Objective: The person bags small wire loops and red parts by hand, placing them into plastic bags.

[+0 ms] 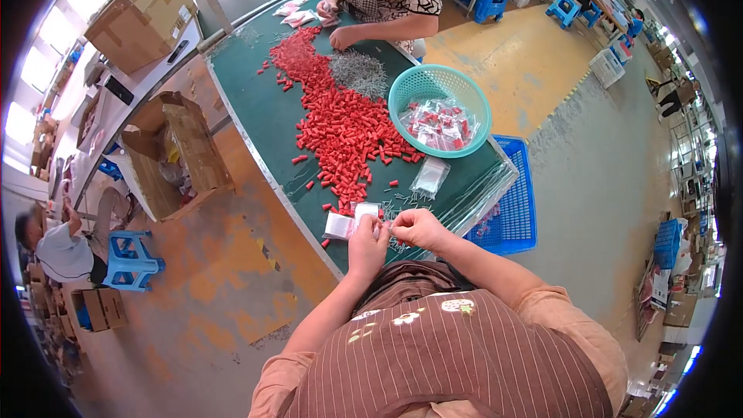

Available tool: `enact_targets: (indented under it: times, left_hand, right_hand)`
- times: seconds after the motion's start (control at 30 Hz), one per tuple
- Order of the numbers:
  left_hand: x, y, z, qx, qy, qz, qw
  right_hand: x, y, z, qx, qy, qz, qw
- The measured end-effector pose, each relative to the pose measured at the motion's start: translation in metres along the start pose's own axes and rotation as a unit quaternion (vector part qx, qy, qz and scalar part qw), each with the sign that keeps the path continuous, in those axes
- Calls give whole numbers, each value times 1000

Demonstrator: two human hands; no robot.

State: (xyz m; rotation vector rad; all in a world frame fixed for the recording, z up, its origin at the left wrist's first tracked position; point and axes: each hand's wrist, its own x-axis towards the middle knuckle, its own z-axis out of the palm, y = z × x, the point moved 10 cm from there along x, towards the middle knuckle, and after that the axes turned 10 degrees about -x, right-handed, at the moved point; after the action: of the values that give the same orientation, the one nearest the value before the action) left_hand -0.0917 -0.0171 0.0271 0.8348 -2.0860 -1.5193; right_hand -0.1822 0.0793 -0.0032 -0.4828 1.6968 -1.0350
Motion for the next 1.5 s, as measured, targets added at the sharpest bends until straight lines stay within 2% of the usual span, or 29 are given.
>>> enact_targets:
  times: [0.07,0.17,0.27,0.37,0.47,0.6,0.7,0.77,0.9,0.97,1.1,1.2,1.27,1.33,1.4,1.5]
  left_hand:
    - [3,-3,0,-15,-12,-48,999]
    - [3,-1,-3,-117,-10,-74,990]
    - [2,1,-5,-112,1,-50,992]
    - [2,-1,1,-67,-27,-50,996]
    - [4,-2,8,-63,-43,-66,995]
    - [2,7,8,-80,-50,-68,993]
    - [0,7,6,-60,-38,-28,997]
    - [0,4,8,-28,-36,8,999]
    - [-1,7,6,-85,-53,-40,994]
    - [-3,6,7,-136,-55,-82,986]
    - [-3,-9,24,-213,-115,-111,964]
    - [-4,-14,33,-238,-161,-138,948]
    - [-9,0,31,-229,-196,-147,942]
    - [-12,-2,36,-251,-194,-102,943]
    - [-11,6,33,-225,-192,-66,953]
    - [-9,24,23,-155,-185,-45,969]
  right_hand:
    - [0,1,-5,-1,16,-2,1000]
    - [0,-1,-24,11,61,-24,998]
    - [-8,-17,-34,15,79,-88,993]
    - [-27,-49,-28,-29,99,-178,979]
    - [-51,-92,-13,-283,147,-301,899]
    - [-65,-112,4,-449,181,-380,788]
    - [-67,-109,13,-493,175,-398,753]
    - [-63,-105,16,-487,145,-381,772]
    - [-66,-106,4,-427,130,-391,805]
    - [-71,-103,5,-456,130,-392,789]
    - [-71,-97,10,-493,119,-386,770]
    - [-61,-84,-3,-440,115,-369,811]
    - [-40,-54,-18,-278,78,-309,906]
    - [-30,-37,-19,-104,13,-232,967]
    - [-28,-24,-11,72,-76,-138,985]
    - [-30,-24,-15,153,-70,-141,976]
